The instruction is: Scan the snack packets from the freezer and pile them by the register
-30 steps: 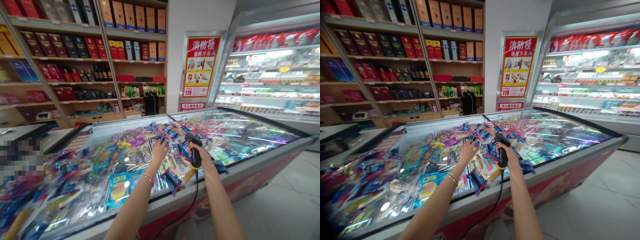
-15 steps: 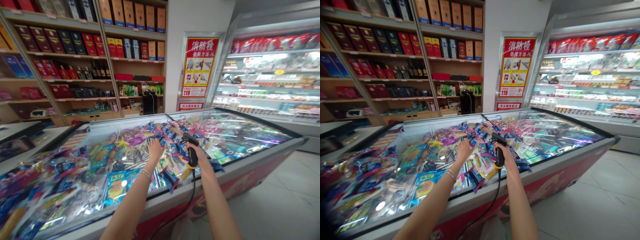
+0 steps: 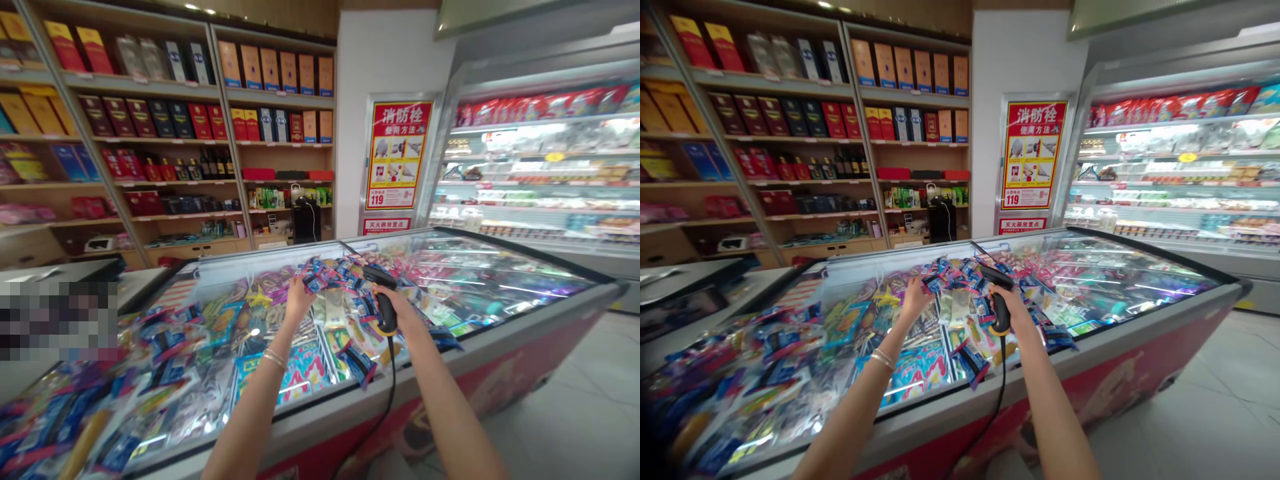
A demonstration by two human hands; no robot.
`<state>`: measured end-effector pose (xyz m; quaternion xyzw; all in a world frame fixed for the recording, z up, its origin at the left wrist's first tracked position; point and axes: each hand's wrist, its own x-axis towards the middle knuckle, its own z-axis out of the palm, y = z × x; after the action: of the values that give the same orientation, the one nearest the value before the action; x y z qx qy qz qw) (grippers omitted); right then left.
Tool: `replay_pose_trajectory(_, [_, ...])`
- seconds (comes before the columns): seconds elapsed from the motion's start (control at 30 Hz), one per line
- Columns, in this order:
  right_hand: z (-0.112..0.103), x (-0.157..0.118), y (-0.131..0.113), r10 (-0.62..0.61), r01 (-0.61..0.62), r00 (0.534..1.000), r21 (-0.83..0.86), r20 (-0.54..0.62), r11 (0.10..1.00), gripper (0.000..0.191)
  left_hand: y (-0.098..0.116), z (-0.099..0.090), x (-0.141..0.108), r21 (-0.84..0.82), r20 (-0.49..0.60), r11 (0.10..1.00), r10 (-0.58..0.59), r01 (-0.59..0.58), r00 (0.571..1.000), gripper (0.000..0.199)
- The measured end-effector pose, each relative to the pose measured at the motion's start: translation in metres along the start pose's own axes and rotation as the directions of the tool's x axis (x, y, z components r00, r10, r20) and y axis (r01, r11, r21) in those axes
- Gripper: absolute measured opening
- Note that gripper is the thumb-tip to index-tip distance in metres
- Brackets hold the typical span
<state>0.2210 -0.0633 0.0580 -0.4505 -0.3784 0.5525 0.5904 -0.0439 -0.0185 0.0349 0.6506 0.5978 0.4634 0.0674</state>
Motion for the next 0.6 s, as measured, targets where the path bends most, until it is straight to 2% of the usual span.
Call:
replay_pose_trajectory(0.1, [0.042, -0.007, -0.002, -0.029, 0.029, 0.997, 0.002, 0.076, 1.0, 0.015, -0.043, -0.04, 0.002, -0.047, -0.091, 0.999, 0.017, -0.021, 0.996, 0.056])
replay_pose_trajectory(0.2, [0.092, -0.008, 0.009, -0.01, 0.01, 0.981, -0.001, 0.195, 1.0, 0.014, -0.085, -0.077, -0.003, -0.073, -0.113, 0.996, -0.061, 0.053, 0.992, 0.056])
replay_pose_trajectory(0.27, [0.126, -0.004, 0.023, 0.027, -0.02, 0.964, -0.029, 0.264, 0.999, 0.013, -0.106, -0.096, -0.008, -0.042, -0.14, 0.993, -0.117, 0.112, 0.983, 0.056])
replay_pose_trajectory(0.37, [0.166, 0.003, 0.049, 0.078, -0.038, 0.945, -0.13, 0.319, 0.991, 0.013, -0.126, -0.111, -0.014, 0.056, -0.186, 0.987, -0.141, 0.153, 0.972, 0.056])
replay_pose_trajectory(0.47, [0.185, 0.007, 0.073, 0.073, 0.034, 0.929, -0.281, 0.364, 0.959, 0.013, -0.131, -0.116, -0.017, 0.122, -0.191, 0.985, -0.093, 0.118, 0.977, 0.057])
replay_pose_trajectory(0.6, [0.185, 0.007, 0.09, 0.037, 0.143, 0.909, -0.394, 0.415, 0.908, 0.01, -0.126, -0.116, -0.02, 0.162, -0.174, 0.983, -0.052, 0.081, 0.983, 0.058])
